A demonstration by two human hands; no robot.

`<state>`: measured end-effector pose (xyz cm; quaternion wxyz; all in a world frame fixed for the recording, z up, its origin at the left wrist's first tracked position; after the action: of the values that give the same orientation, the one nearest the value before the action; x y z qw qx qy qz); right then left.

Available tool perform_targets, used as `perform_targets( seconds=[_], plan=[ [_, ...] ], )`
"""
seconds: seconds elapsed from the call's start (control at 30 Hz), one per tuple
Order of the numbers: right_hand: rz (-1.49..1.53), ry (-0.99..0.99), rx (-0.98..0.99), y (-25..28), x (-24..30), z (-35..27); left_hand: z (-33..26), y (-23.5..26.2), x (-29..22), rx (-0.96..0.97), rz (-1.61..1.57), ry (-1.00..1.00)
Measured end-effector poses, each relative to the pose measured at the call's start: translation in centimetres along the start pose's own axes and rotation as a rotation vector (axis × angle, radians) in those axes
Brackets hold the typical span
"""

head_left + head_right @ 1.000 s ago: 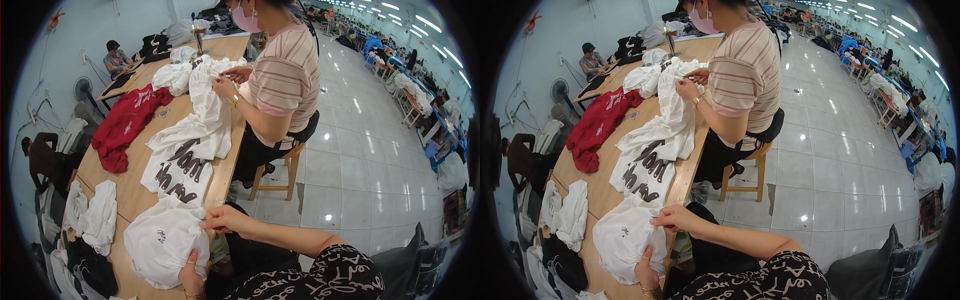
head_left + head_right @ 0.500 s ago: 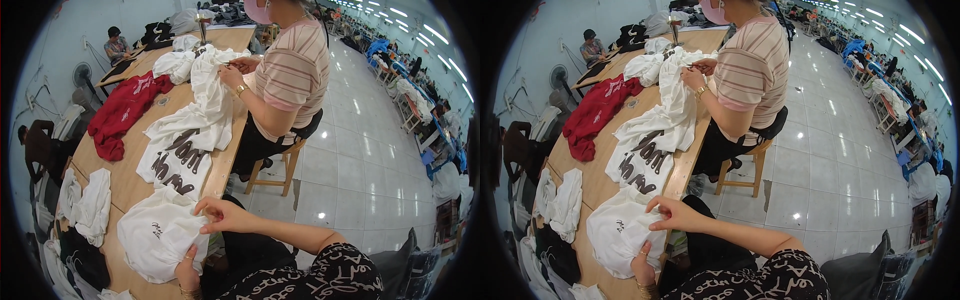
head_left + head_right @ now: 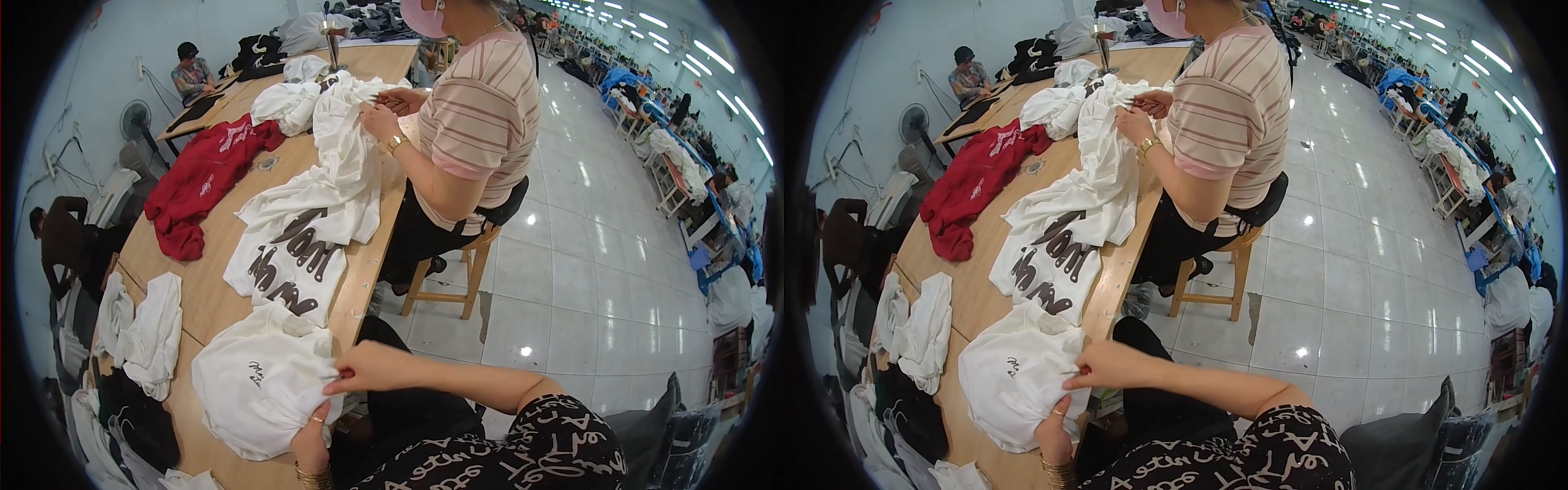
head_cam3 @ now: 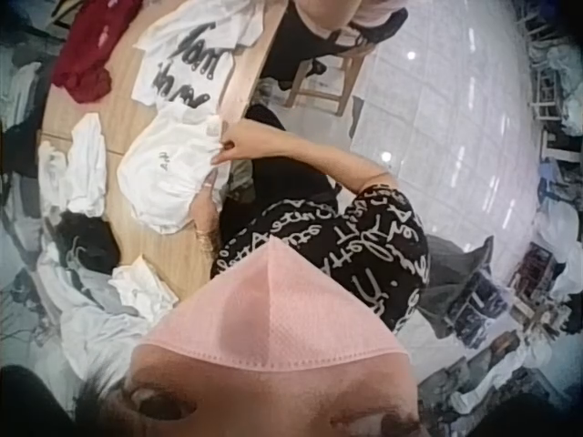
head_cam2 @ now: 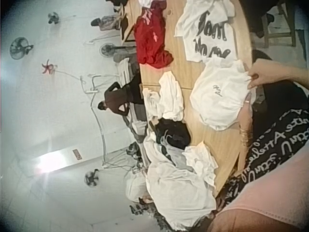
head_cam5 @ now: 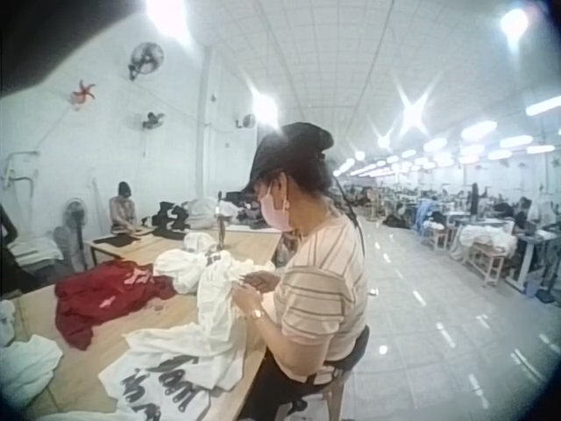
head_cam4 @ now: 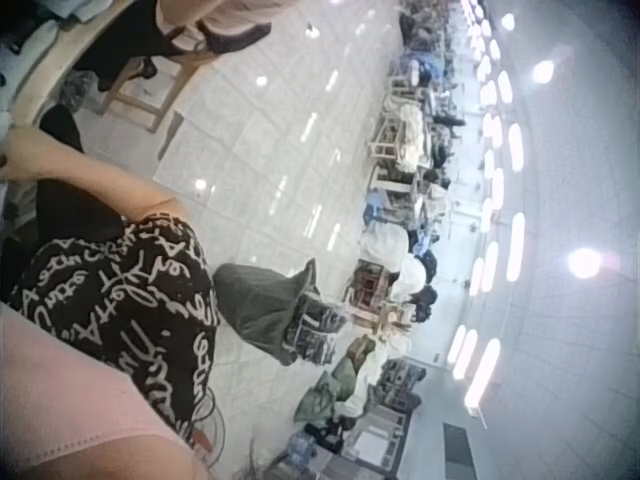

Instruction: Trimming loose threads from white t-shirts using small snips in a garment factory.

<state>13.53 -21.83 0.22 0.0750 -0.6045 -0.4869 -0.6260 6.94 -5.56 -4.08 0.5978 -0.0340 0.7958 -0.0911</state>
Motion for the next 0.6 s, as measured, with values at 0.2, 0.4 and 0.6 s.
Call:
perform_targets(
  seconds=[0.2, 0.4, 0.6],
  plan=[
    [0.227, 0.100, 0.093, -0.6, 0.1, 0.3, -0.6, -0.2, -0.5, 0.016, -0.003, 0.004],
    [0.697, 0.076, 0.071, 1.3, -0.3, -0.3, -0.2, 1.2, -0.6, -0.057, 0.021, 0.080],
    [0.903, 0.092, -0.077, 1.9, -0.5, -0.1, -0.1, 0.5, -1.6, -0.040, -0.131, -0.005]
  ],
)
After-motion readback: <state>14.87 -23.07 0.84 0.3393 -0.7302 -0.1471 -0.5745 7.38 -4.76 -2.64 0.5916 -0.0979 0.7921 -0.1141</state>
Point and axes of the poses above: each hand's wrist, its own z-axis towards the middle knuckle, its own y-axis out of the back of the hand, x = y × z, the point moved 6 cm from there along z, towards the middle knuckle, and after that the axes turned 15 degrees about x, right-handed, at the moved point
